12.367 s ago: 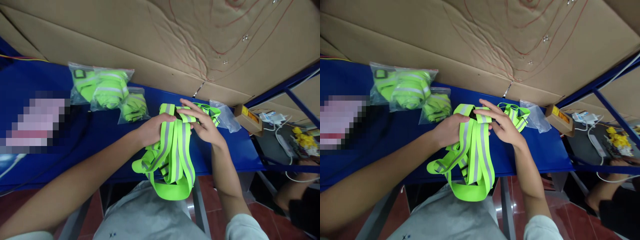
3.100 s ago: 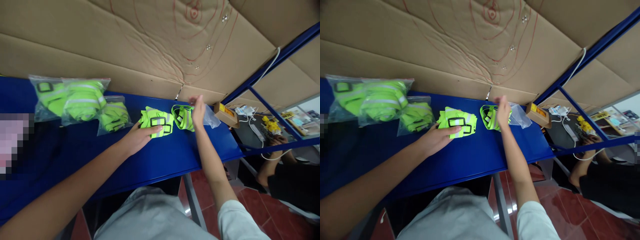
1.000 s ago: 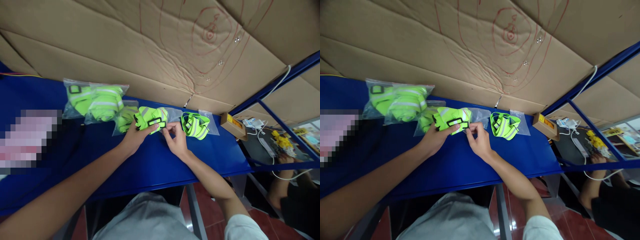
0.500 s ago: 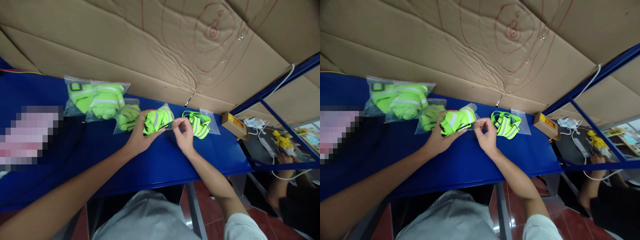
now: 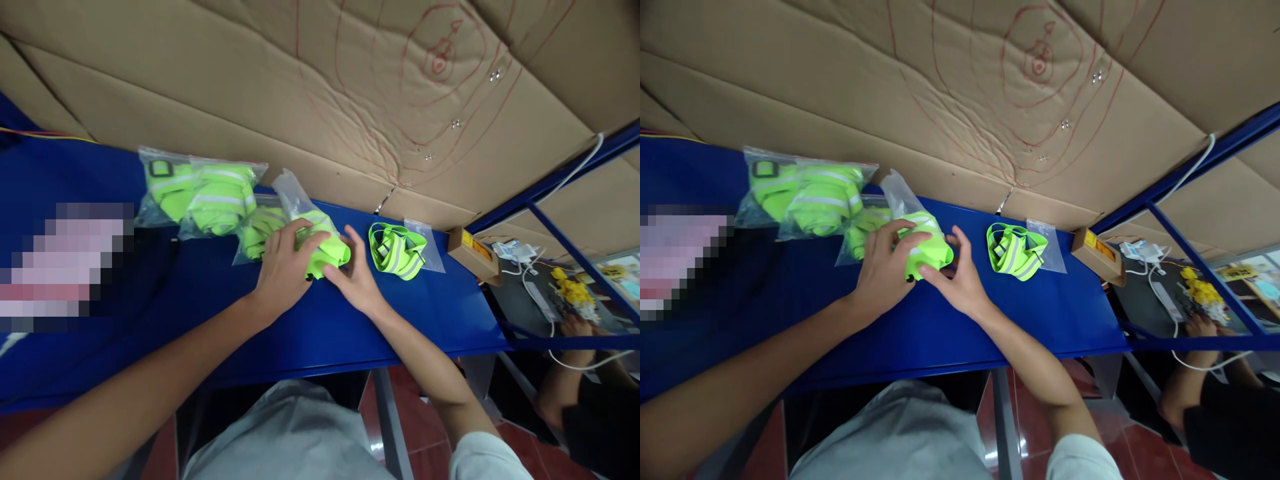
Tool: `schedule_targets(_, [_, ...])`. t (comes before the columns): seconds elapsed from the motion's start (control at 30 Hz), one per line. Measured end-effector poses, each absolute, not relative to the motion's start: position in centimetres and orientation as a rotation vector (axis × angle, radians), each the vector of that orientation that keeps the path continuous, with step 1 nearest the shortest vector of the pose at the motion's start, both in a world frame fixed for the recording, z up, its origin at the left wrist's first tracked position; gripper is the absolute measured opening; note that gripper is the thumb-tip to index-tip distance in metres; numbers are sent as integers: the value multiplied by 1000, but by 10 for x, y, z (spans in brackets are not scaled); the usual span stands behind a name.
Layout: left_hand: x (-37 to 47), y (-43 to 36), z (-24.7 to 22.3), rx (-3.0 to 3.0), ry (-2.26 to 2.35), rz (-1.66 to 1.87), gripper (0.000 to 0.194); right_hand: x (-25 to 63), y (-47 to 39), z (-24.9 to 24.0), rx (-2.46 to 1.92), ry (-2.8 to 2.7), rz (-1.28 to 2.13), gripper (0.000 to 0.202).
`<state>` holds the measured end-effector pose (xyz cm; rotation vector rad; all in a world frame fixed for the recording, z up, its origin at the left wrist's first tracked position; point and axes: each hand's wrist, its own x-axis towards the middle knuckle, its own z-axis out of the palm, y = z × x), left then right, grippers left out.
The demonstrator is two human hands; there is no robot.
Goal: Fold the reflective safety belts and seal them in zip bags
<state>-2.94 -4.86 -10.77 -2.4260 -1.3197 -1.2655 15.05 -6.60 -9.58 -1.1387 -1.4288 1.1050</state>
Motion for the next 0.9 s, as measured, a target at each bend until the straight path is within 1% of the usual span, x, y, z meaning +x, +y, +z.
schedule_targets(0.03, [-28,-49,-108,-2415,-1323,-1252,54,144,-68,-99,-1162,-1360,1148,100])
schedule_targets(0.17, [-28,-47,-102,-2572,-1269,-1196,71,140,-63,-101,-1157,-1166,1314,68])
schedule_targets(0.23, [-36,-45,-93,-2705,-1189,-1098,78,155,-54,-96,-1147,-1156,1367,60])
schedule_targets(0.33, [-52,-41,-72,-2791,-1001,-831,92,186,-41,-83,-1123,-1216,1445,57])
schedule_targets(0.4, [-61,-37,-58,-2768,-876,-713,100,201,-39,-75,-1080,-1255,1569,59])
schedule_targets(0.47, [-65,-32,-48,-2742,-793,-675,102,208,-41,-69,-1010,-1301,1665,67])
schedule_targets(0.53, [-64,-26,-44,-2751,-774,-675,98,208,-45,-67,-960,-1364,1655,70])
schedule_targets(0.6, [-60,-21,-46,-2786,-826,-648,90,205,-47,-69,-967,-1447,1581,64])
schedule_targets(0.67, [-55,-18,-53,-2809,-921,-608,85,202,-47,-73,-1013,-1561,1470,51])
schedule_targets(0.7, [-53,-17,-57,-2812,-963,-600,84,202,-46,-73,-1040,-1640,1378,45])
schedule_targets(0.77, [-50,-17,-64,-2813,-1016,-618,85,204,-46,-73,-1080,-1840,1077,36])
schedule_targets(0.83, [-49,-18,-71,-2830,-1043,-652,86,205,-49,-70,-1059,-2043,730,36])
schedule_targets(0.9, [-49,-18,-76,-2860,-1068,-700,82,206,-52,-68,-1000,-2209,537,46])
